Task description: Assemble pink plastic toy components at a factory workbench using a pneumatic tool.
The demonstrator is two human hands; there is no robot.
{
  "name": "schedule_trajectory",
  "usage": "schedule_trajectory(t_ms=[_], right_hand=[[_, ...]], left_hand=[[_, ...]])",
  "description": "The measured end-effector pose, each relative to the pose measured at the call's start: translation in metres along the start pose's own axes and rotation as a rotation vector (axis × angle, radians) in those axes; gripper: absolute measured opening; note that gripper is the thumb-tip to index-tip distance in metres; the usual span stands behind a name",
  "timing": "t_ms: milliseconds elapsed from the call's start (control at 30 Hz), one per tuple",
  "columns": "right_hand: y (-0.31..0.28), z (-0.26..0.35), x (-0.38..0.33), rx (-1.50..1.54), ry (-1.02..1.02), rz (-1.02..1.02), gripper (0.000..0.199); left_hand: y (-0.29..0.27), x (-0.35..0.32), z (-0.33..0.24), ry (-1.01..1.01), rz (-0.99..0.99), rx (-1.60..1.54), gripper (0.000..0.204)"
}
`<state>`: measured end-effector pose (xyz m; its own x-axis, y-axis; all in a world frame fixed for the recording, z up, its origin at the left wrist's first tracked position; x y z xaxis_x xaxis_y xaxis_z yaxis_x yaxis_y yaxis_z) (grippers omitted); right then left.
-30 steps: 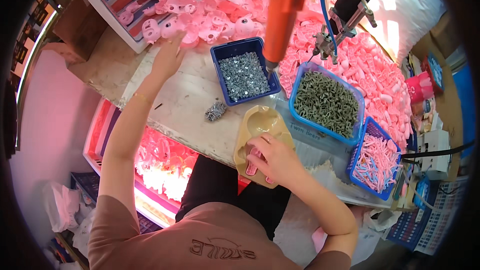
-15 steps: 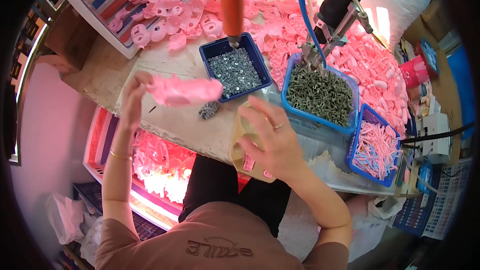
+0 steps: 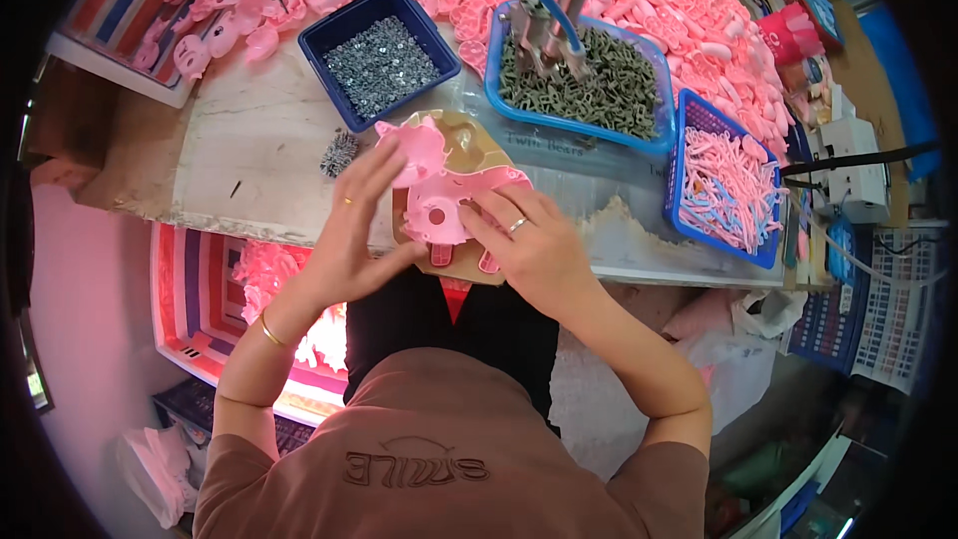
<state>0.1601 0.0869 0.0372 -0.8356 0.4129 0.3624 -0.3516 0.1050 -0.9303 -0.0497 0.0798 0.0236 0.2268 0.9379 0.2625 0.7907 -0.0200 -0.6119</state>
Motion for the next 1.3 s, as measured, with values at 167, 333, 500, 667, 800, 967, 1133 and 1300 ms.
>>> schedule_trajectory(t_ms=[167, 333, 500, 667, 800, 967, 1133, 1300], right_hand=[[-0.011, 0.004, -0.003, 0.160, 0.098, -0.042, 0.050], [-0.015, -0.003, 0.000, 0.149, 0.154, -0.059, 0.060], [-0.009, -0.007, -0.008, 0.267, 0.216, 0.029, 0.068], [-0.016, -0.012, -0.013, 0.331, 0.187, -0.001, 0.071], [-0.014, -0.024, -0.023, 0.372, 0.260, -0.071, 0.065], [-0.010, -0.022, -0.023, 0.380, 0.301, -0.048, 0.059], [-0.010, -0.018, -0.020, 0.321, 0.291, -0.066, 0.058], [-0.012, -0.014, -0.018, 0.303, 0.277, -0.052, 0.058]], left_hand=[[0.017, -0.008, -0.008, -0.025, 0.037, 0.152, 0.084], [0.013, 0.004, -0.009, -0.025, 0.026, 0.155, 0.079], [0.015, 0.006, -0.009, -0.035, 0.165, 0.144, 0.072], [0.020, -0.005, -0.007, -0.001, 0.111, 0.333, 0.070], [0.018, -0.002, -0.010, -0.007, 0.070, 0.299, 0.070], [0.039, 0.008, -0.027, 0.030, 0.104, 0.314, 0.069], [0.054, 0.012, -0.032, 0.019, 0.101, 0.304, 0.060], [0.053, 0.013, -0.034, 0.027, 0.074, 0.285, 0.059]])
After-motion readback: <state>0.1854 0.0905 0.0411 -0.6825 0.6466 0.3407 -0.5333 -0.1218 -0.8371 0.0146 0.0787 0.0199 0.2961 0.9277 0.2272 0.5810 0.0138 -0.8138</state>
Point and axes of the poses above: each hand's wrist, its own x-axis towards the middle knuckle, its own y-axis out of the palm, z = x × y, the point moved 4 cm from there along x, towards the middle knuckle, and after that the axes turned 14 degrees about -y, right-handed, at the moved point
